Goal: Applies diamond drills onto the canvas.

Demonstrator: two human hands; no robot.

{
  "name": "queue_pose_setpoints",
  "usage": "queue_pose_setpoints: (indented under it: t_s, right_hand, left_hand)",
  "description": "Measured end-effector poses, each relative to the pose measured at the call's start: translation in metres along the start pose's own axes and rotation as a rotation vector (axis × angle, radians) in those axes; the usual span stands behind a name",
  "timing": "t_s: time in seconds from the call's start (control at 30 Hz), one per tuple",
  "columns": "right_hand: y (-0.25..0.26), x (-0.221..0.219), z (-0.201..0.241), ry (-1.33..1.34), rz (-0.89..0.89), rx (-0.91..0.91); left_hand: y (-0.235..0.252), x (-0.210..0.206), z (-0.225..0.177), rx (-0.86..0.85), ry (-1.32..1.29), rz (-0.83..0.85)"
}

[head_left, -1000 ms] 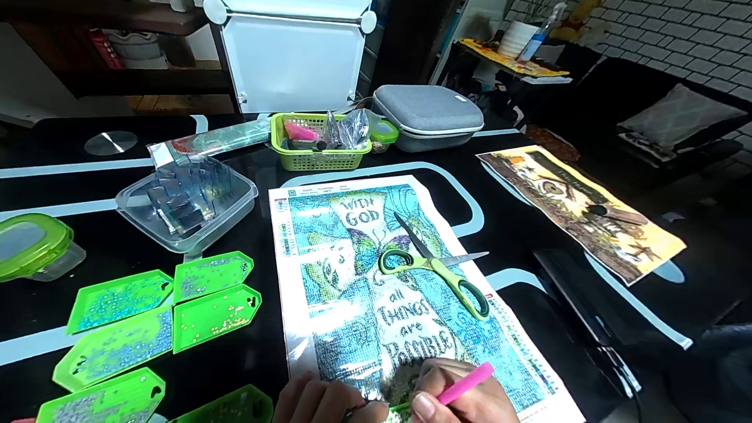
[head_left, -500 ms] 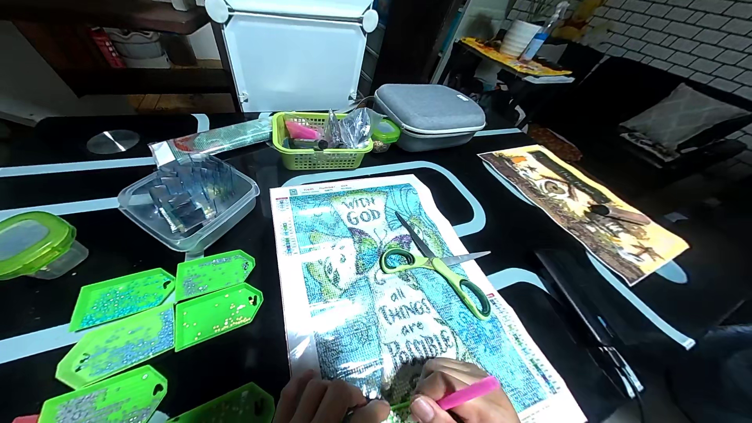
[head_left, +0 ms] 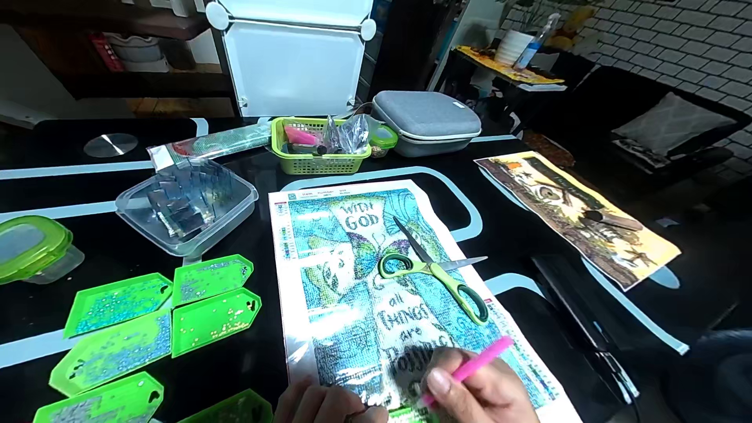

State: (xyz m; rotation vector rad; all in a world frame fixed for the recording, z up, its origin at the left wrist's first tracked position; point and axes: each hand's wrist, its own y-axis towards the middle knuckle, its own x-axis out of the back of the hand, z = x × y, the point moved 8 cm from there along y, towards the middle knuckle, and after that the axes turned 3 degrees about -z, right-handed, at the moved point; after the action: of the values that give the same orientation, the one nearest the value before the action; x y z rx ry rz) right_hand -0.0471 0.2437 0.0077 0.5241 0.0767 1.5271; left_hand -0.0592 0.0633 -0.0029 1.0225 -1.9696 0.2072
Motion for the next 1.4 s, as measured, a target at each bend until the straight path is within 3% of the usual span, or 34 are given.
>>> queue_pose_setpoints:
  t_s: [0.17,0.63,0.77,0.97,1.23,1.4]
  right_hand:
    - [-0.006,-0.02,0.008,-0.155,0.108,0.155]
    - [-0.006,-0.022,0.008,-0.239,0.127,0.204]
    - [-0.005,-0.017,0.004,-0.119,0.089,0.125]
    - [0.003,0.007,-0.011,0.013,-0.116,-0.019]
    - [-0.003,-0.014,0.008,0.002,0.047,0.082]
    - [0.001,-0.002,0.002,0.096,-0.097,-0.021]
  left_hand:
    - [-0.001,0.0,0.001,0.011,0.0,-0.015]
    - [-0.001,-0.002,0.001,0.017,0.004,-0.005]
    - [-0.001,-0.002,0.001,0.018,0.01,0.0]
    - [0.001,0.0,0.0,0.005,0.017,-0.012]
    - [-0.001,-0.001,0.001,0.008,-0.001,-0.013]
    - [-0.003,0.002,0.0,0.009,0.014,-0.027]
